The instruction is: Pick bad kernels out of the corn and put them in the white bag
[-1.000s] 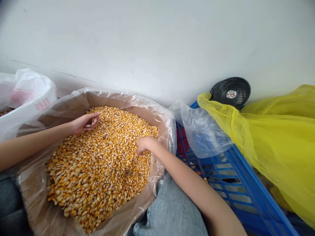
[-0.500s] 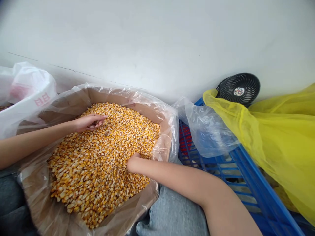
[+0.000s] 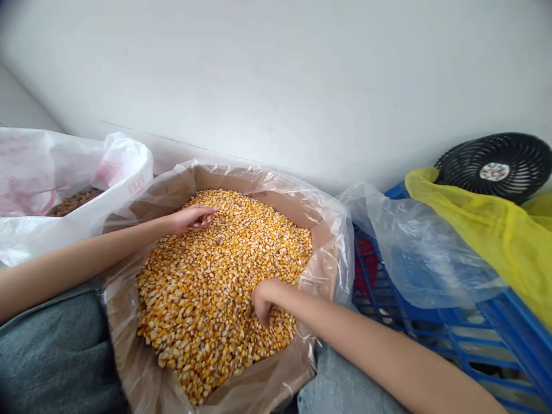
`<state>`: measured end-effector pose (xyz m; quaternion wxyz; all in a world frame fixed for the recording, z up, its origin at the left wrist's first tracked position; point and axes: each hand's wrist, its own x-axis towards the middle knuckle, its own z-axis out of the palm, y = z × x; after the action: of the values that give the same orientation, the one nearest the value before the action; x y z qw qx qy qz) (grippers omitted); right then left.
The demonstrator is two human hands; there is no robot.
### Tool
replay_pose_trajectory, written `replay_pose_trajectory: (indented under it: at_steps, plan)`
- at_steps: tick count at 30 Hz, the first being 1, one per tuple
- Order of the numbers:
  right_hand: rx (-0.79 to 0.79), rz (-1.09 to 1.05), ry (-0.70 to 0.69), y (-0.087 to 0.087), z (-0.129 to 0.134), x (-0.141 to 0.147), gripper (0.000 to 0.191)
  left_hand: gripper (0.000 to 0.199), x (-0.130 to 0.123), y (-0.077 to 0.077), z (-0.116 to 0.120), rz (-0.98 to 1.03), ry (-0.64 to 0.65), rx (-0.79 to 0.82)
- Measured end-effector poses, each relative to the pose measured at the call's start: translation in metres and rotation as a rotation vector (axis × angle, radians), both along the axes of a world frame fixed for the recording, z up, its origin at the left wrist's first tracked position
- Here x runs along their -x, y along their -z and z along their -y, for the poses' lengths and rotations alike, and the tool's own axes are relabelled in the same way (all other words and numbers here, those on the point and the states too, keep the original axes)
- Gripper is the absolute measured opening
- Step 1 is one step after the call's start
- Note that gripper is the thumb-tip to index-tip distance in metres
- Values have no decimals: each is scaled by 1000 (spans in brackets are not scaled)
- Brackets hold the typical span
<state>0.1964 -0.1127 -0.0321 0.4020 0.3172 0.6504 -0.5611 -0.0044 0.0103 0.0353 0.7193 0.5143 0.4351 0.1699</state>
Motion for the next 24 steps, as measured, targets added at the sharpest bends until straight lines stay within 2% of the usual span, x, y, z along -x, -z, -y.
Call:
replay_pose_trajectory:
  at_steps: [1, 2, 4, 6, 9, 11, 13, 15, 17, 19, 21, 24]
  plan:
    - [113, 26, -51, -16, -6, -2, 20, 34, 0, 0, 0, 4, -4, -1]
    - [213, -56, 26, -34, -12, -5, 17, 34, 0, 0, 0, 9, -11, -2]
    - [364, -315, 322, -66, -22, -10, 14, 33, 0, -1, 0, 18, -26, -1]
    - [450, -597, 630, -89, -30, -15, 14, 32, -1, -1, 0, 20, -36, 7]
    - [479, -923, 956, -101, -37, -23, 14, 32, -1, 0, 0, 5, -34, 12]
    - [443, -1018, 1095, -101, -39, -26, 17, 32, -1, 1, 0, -3, -29, 9]
    - [384, -1026, 1174, -99, -39, -26, 17, 31, -1, 1, 0, -6, -22, 5]
    - [300, -949, 1163, -98, -39, -24, 12, 31, -2, 1, 0, -9, -17, -1]
    - [181, -778, 1047, -96, -38, -21, 23, 31, -2, 0, 1, -19, -17, -7]
    - [30, -561, 829, -91, -36, -19, 32, 31, -2, 0, 1, -35, -16, -12]
    - [-121, -356, 553, -82, -34, -17, 35, 31, -2, 1, 1, -50, -13, -23]
    - [-239, -98, 164, -64, -30, -14, 34, 31, -3, 1, 1, -82, 15, -67]
